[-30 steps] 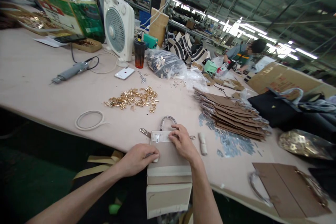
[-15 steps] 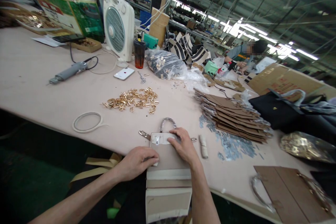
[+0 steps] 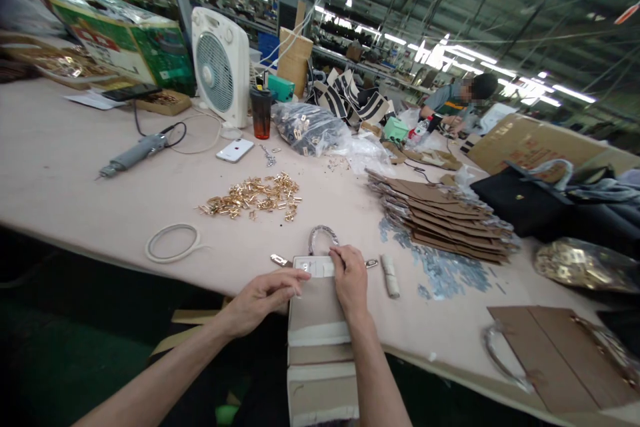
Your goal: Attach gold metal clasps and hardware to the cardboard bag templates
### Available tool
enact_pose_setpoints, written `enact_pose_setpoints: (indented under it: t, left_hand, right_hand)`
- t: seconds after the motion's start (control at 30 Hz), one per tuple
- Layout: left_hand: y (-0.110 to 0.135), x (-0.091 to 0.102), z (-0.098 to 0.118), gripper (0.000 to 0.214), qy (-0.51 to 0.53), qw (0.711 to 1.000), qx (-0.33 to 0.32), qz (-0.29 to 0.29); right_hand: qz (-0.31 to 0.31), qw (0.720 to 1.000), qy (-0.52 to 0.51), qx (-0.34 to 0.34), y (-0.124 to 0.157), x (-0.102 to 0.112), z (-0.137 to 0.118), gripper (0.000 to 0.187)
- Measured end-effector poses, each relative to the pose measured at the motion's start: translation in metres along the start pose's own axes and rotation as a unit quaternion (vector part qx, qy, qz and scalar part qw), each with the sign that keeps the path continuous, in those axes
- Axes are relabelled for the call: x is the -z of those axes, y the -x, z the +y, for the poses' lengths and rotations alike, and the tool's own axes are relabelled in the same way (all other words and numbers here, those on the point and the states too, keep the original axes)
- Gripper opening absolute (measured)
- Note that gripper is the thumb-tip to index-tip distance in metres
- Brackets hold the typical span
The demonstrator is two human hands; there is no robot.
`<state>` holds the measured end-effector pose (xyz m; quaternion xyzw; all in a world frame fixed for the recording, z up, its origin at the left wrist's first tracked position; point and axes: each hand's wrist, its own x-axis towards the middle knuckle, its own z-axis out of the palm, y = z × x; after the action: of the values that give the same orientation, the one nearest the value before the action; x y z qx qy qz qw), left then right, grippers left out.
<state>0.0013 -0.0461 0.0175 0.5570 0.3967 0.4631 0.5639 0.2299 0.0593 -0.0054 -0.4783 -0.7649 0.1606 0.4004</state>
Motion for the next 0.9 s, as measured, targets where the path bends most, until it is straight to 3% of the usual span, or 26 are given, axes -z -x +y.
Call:
enact_pose_setpoints:
  t: [0.13,0.23,0.3,0.4,0.53,0.7,0.9]
  left_hand:
    - [0.000,-0.003,-0.007,0.046,0.055,0.996,0.064,0.027]
    - [0.001,-0.003,-0.006,0.057,0.051,0.994,0.096,0.008]
    - [0.002,-0.001,-0.004,0.063,0.029,0.996,0.087,-0.016]
    - [0.003,0.001,0.000,0.079,-0.010,0.997,0.066,-0.039]
    - [0.004,-0.001,0.006,0.071,-0.094,0.993,0.042,-0.050]
    - [0.006,-0.003,0.013,0.057,-0.160,0.984,0.051,-0.052]
    - [0.010,-0.003,0.004,0.031,-0.175,0.983,0.045,-0.037]
  right_hand:
    - [0.079,0.997,0.003,-0.009,0.001,0.011,-0.013,0.025]
    - [0.125,0.992,-0.021,-0.016,0.005,0.029,-0.034,0.023]
    - [0.080,0.995,-0.053,-0.014,0.011,0.041,-0.052,0.020]
    - [-0.064,0.995,-0.075,0.028,0.021,0.052,-0.076,0.018]
    - [-0.185,0.979,-0.051,0.074,0.030,0.049,-0.095,0.025]
    - [-0.232,0.970,-0.032,0.069,0.033,0.037,-0.098,0.019]
    - [-0.221,0.973,-0.007,0.063,0.037,0.035,-0.099,0.014]
